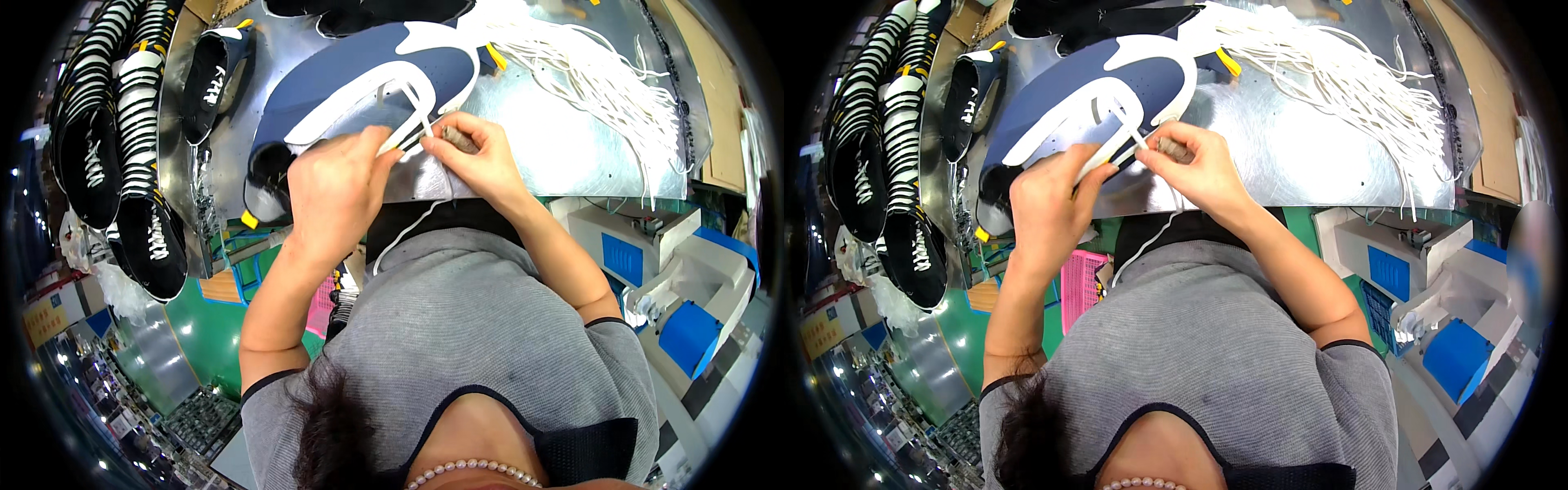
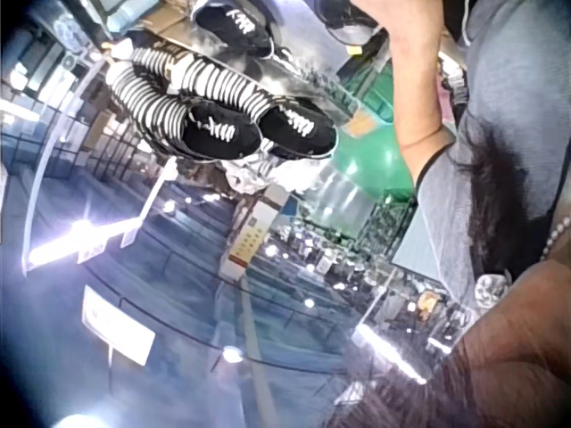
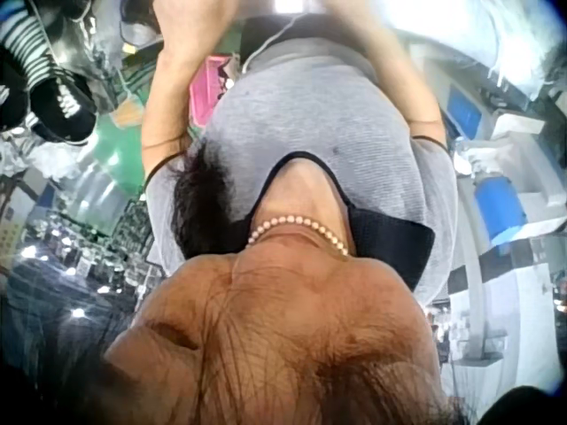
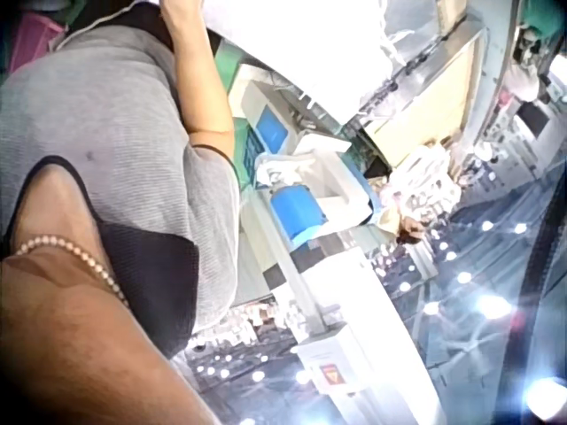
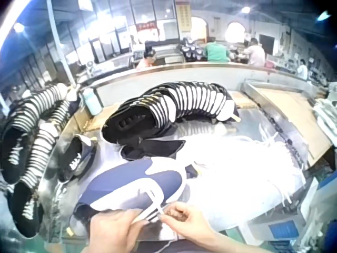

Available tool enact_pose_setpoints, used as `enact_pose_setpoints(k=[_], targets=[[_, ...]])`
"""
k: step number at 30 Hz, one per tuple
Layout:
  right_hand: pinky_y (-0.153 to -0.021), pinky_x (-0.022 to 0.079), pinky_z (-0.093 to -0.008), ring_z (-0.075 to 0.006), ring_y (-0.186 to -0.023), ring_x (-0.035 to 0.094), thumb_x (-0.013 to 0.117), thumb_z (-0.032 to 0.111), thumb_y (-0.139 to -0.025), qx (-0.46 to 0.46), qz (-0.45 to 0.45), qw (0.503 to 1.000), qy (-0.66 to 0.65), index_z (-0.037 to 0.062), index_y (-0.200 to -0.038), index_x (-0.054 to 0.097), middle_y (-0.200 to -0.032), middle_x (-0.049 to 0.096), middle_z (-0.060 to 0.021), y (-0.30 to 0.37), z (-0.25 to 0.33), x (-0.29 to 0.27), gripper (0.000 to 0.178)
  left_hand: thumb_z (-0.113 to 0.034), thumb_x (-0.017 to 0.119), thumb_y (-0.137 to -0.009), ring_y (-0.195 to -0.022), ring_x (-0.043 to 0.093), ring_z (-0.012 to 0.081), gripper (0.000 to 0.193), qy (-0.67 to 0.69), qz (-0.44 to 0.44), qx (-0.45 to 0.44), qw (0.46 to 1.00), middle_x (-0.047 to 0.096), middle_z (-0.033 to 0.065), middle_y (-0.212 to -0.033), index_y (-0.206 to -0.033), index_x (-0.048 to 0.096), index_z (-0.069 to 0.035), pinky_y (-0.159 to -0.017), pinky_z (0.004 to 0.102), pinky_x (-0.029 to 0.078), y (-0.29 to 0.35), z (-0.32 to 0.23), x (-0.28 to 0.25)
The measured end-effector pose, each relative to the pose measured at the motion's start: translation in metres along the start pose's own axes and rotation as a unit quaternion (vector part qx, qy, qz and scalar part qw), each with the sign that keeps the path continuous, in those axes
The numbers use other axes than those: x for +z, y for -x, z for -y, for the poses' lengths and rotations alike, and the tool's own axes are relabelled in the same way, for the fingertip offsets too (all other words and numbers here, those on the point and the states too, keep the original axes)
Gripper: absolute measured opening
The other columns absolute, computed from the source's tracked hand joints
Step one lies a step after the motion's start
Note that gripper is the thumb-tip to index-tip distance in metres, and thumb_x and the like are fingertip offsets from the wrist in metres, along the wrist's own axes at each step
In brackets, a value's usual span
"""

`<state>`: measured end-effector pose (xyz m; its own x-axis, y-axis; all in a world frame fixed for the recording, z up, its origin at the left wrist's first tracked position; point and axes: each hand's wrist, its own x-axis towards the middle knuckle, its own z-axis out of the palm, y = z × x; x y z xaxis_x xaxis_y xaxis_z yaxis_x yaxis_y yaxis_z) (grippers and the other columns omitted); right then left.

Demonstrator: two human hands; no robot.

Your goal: The person laces a blue and yellow shoe component on a metal work surface, threading white laces through the eyelets using a small tool to pull them through.

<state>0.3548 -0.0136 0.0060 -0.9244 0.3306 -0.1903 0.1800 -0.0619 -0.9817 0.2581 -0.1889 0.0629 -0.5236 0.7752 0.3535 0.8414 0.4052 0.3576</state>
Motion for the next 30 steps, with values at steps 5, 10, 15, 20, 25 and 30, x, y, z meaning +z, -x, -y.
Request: enact_pose_setpoints(k=[5, 10, 15, 20, 25, 30], targets=[[-0.056, 0.039, -0.0248, -0.0084, -0.061, 0.049, 0.074, 0.018, -0.088, -0.112, 0.117, 0.976, 0.147, 0.0032, -0.094, 0.071, -0.074, 0.060, -0.0041, 0.038, -0.013, -0.021, 0.016, -0.017, 0.076, -0.085, -0.058, 0.062, 0.0275, 0.017, 0.040, -0.096, -0.073, 0.992, 0.065, 0.0124, -0.069, -0.096, 0.070, -0.007, -0.054, 0.0354, 0.047, -0.017, 0.008, -0.041], [-0.058, 0.040, -0.0278, -0.0122, -0.065, 0.051, 0.077, 0.010, -0.083, -0.012, 0.132, 0.964, 0.229, 0.0027, -0.091, 0.071, -0.075, 0.059, -0.0048, 0.090, -0.024, -0.070, 0.012, -0.015, 0.075, -0.088, -0.063, 0.055, 0.0048, 0.017, 0.119, -0.155, -0.127, 0.973, 0.067, 0.0011, -0.071, -0.099, 0.071, -0.003, -0.057, 0.0219, 0.044, -0.036, 0.012, -0.090], [-0.059, 0.040, -0.0264, -0.0118, -0.070, 0.052, 0.077, 0.006, -0.081, -0.002, 0.120, 0.977, 0.174, 0.0003, -0.090, 0.069, -0.088, 0.059, -0.0036, 0.106, -0.027, -0.087, 0.013, -0.014, 0.075, -0.088, -0.062, 0.050, 0.0043, 0.017, 0.193, -0.038, -0.151, 0.969, 0.062, -0.0015, -0.068, -0.096, 0.070, -0.001, -0.054, 0.0227, 0.041, -0.033, 0.006, -0.078], [-0.064, 0.042, -0.0248, -0.0108, -0.073, 0.053, 0.078, 0.008, -0.080, -0.065, 0.138, 0.980, 0.124, 0.0003, -0.090, 0.069, -0.090, 0.058, -0.0023, 0.085, -0.014, -0.065, 0.015, -0.034, 0.070, -0.087, -0.066, 0.065, 0.0365, 0.027, 0.056, 0.142, -0.119, 0.981, 0.065, 0.0166, -0.069, -0.102, 0.070, -0.011, -0.061, 0.0429, 0.050, -0.004, 0.036, 0.009], [-0.069, 0.047, -0.0188, -0.0071, -0.073, 0.059, 0.073, 0.009, -0.089, 0.012, 0.052, 0.993, -0.101, -0.0003, -0.099, 0.070, -0.090, 0.069, -0.0050, 0.034, 0.017, -0.034, 0.014, -0.027, 0.074, -0.086, -0.064, 0.066, 0.0344, 0.025, 0.037, 0.237, -0.120, 0.964, 0.066, 0.0159, -0.071, -0.103, 0.070, -0.009, -0.060, 0.0400, 0.050, 0.003, 0.033, 0.008], [-0.079, 0.050, -0.0241, -0.0084, -0.086, 0.064, 0.070, 0.012, -0.091, -0.003, 0.113, 0.978, -0.176, -0.0013, -0.100, 0.069, -0.090, 0.070, -0.0034, -0.004, 0.031, -0.019, 0.016, -0.019, 0.076, -0.082, -0.070, 0.067, 0.0339, 0.029, 0.067, 0.295, -0.076, 0.950, 0.067, 0.0148, -0.075, -0.108, 0.070, -0.009, -0.064, 0.0387, 0.051, 0.027, 0.036, -0.003]])
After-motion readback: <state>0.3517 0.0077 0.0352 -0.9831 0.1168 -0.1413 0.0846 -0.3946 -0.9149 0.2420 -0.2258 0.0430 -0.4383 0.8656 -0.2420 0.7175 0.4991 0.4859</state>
